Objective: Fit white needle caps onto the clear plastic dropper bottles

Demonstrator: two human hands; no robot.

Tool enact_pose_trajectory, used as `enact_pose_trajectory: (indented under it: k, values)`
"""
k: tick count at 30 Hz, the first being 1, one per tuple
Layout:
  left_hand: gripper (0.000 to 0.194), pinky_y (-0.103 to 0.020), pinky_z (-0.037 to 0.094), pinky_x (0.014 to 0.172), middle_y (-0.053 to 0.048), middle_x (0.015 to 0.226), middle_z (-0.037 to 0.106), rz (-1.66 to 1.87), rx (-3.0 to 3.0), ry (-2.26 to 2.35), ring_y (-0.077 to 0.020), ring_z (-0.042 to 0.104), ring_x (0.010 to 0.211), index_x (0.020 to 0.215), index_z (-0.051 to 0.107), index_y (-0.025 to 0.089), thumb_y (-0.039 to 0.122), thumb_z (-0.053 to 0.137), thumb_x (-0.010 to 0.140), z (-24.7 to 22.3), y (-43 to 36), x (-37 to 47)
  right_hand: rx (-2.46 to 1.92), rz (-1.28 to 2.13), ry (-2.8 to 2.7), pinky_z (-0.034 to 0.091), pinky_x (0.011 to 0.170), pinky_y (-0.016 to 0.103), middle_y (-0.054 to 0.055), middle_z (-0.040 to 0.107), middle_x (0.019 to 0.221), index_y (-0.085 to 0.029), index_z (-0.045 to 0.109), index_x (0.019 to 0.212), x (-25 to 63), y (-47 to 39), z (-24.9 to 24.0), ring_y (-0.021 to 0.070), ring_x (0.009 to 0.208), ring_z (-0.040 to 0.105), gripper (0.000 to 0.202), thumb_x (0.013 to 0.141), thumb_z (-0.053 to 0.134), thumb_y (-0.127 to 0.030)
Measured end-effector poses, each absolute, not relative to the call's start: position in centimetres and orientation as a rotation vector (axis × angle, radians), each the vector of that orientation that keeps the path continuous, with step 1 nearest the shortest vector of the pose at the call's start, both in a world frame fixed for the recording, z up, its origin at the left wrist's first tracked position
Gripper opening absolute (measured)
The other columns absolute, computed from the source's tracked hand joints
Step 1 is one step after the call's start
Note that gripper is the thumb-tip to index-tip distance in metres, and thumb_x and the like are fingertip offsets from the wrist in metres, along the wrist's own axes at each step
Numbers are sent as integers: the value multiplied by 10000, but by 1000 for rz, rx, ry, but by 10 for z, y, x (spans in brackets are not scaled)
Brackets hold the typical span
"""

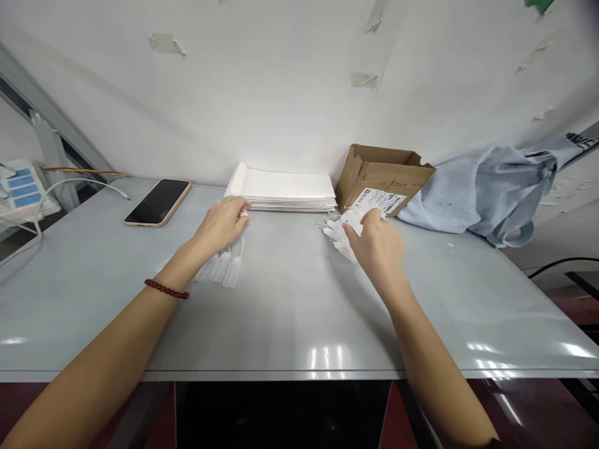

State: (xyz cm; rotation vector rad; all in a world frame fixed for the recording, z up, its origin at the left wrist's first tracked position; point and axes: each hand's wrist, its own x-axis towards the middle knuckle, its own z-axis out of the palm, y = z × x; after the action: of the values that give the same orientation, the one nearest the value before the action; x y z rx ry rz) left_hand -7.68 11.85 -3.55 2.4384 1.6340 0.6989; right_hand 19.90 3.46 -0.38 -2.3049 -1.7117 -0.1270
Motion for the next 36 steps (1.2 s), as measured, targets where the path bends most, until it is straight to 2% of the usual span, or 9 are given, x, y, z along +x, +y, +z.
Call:
enact_pose_trajectory:
  k: [4,8,15,20,26,29,31,34,36]
  values:
    - [292,-327,460,781,-84,949,663,855,2339,1645,-200,611,742,1041,611,139,282,530,799,-22,108,-74,-1757,93,-2035,400,675,301,109,610,935,-153,467,955,166,25,-23,209,779,586,163,924,445,-311]
    - [283,-324,470,773,-73,934,671,988,2214,1664,-197,609,740,1015,612,143,284,580,771,-15,99,-71,-1310,406,-2323,451,739,313,124,582,1040,-139,492,1045,127,10,-44,214,903,567,262,905,506,-359]
    - [234,-331,479,789,-58,874,694,962,2124,1684,-199,620,761,921,646,159,307,608,743,-14,97,-69,-1206,623,-2323,492,759,402,149,519,1107,-117,465,1180,81,21,-51,268,1009,519,597,792,599,-550]
    - [254,-326,484,788,-53,866,699,975,2098,1652,-196,618,761,933,664,158,325,626,745,-19,97,-69,-1295,655,-2418,486,779,430,170,511,1044,-46,520,1093,60,34,-48,307,997,505,746,686,641,-659]
    - [306,-332,493,809,-73,879,702,1000,1970,1611,-206,638,808,936,681,132,346,676,718,-18,94,-68,-1311,645,-2418,474,813,419,158,521,1066,-77,527,1119,68,31,-50,290,1026,499,591,757,631,-533]
    - [324,-343,502,845,-75,886,715,1034,1763,1493,-221,658,873,895,693,135,374,723,678,-14,89,-66,-1352,716,-2262,461,825,401,142,538,1061,-82,487,1178,89,29,-49,266,1001,520,594,752,645,-466]
    - [315,-347,504,873,-69,898,728,1023,1631,1391,-223,662,910,879,701,144,367,745,660,-12,85,-63,-1417,800,-2115,464,765,363,106,561,994,-88,431,1236,106,28,-48,219,874,552,619,753,647,-409]
    - [314,-351,501,901,-60,934,741,931,1515,1242,-219,661,942,904,714,157,343,764,654,-10,77,-55,-1473,922,-1889,437,643,302,-3,552,771,-112,359,1262,130,27,-46,159,654,529,594,752,608,-289]
    - [322,-352,498,912,-58,972,740,851,1502,1162,-217,656,957,927,722,166,342,769,662,-12,73,-50,-1449,996,-1774,415,615,280,-29,550,745,-145,340,1238,140,26,-45,145,618,519,549,741,562,-219]
